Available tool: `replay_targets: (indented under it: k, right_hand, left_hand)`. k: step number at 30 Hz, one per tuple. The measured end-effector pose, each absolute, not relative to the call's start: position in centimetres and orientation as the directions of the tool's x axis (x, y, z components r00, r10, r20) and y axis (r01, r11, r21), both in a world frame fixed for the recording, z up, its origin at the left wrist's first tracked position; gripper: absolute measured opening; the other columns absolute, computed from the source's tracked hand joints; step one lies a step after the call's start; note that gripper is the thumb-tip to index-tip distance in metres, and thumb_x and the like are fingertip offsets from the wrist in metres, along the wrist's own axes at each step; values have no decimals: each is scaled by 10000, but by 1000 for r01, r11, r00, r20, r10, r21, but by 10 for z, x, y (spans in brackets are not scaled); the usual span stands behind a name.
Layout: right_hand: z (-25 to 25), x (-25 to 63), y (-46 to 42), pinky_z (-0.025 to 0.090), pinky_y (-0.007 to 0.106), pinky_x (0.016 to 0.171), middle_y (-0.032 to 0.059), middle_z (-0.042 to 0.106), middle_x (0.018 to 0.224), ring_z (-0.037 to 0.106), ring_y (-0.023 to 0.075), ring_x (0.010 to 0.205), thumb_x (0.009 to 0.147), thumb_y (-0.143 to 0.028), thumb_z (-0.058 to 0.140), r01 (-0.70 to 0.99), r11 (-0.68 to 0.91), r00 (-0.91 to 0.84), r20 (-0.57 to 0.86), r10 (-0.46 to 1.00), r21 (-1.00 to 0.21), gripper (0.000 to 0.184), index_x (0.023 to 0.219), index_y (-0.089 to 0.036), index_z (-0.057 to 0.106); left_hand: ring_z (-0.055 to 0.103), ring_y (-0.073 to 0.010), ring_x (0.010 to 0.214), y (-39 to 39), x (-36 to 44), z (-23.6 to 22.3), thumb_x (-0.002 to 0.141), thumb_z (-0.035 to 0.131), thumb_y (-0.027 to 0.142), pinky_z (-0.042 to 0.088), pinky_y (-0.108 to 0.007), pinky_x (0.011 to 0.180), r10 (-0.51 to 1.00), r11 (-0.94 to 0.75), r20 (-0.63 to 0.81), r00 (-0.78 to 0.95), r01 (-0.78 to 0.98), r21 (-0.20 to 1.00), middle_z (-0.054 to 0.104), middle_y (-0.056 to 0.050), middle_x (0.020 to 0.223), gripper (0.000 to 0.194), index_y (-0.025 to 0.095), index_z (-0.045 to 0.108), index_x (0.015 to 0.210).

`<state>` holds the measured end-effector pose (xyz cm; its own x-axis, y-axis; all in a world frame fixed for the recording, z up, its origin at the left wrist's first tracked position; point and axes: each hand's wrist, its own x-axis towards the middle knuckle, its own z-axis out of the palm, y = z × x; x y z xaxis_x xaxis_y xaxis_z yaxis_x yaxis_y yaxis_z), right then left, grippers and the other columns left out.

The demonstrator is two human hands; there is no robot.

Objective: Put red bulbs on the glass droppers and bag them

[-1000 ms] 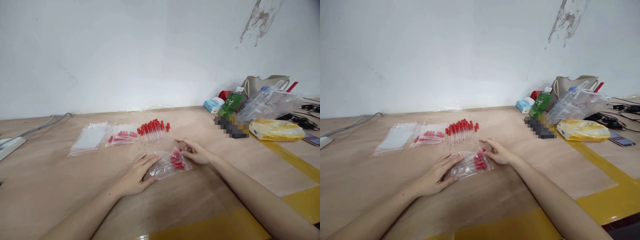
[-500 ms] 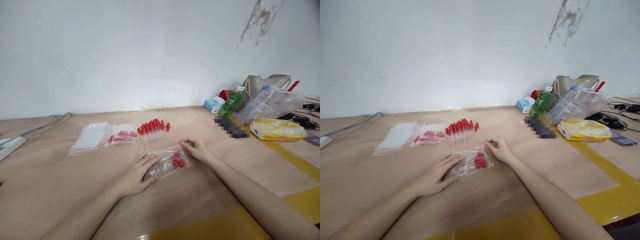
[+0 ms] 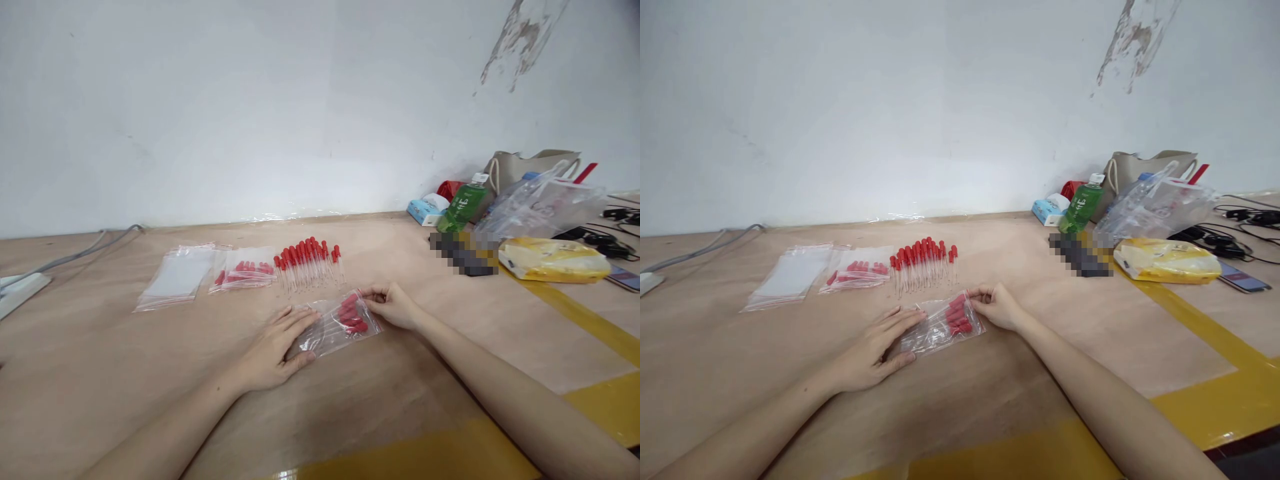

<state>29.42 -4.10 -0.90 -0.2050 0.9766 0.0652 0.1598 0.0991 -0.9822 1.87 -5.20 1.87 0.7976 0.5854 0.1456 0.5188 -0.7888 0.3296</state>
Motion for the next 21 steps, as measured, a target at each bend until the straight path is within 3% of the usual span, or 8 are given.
replay_targets:
  k: [5,9,17,21]
  right_hand:
    - [-5,283,-41,507,308,606,17,667,642,620,156,600,595,-423,679,44,46,-92,42,995,-998,307,739,-154,647]
    - [-3,276,-43,519,334,599,9,659,614,626,173,587,579,-441,688,-8,-50,-172,-48,984,-999,313,717,-163,651]
    - [-16,278,-41,475,293,503,13,615,534,600,198,578,670,-448,605,332,11,-13,7,1000,-943,269,625,-184,637]
    - [-13,287,-35,437,249,524,-5,594,586,553,142,570,671,-413,582,370,78,48,102,994,-926,240,671,-174,574]
  left_hand:
    - [329,-215,1242,-53,19,20,853,418,399,232,-445,1047,586,-789,138,798,524,322,383,-36,1350,527,259,266,1338]
    - [326,-210,1244,-53,19,19,854,417,402,215,-436,1058,590,-785,138,795,526,326,383,-29,1350,525,258,268,1336]
    - [326,-206,1244,-52,19,19,858,410,399,217,-432,1059,583,-793,135,802,524,311,378,-30,1353,520,256,270,1338]
    - [313,-200,1254,-53,19,19,864,399,404,207,-431,1062,582,-795,129,803,528,298,352,-23,1370,494,274,294,1329]
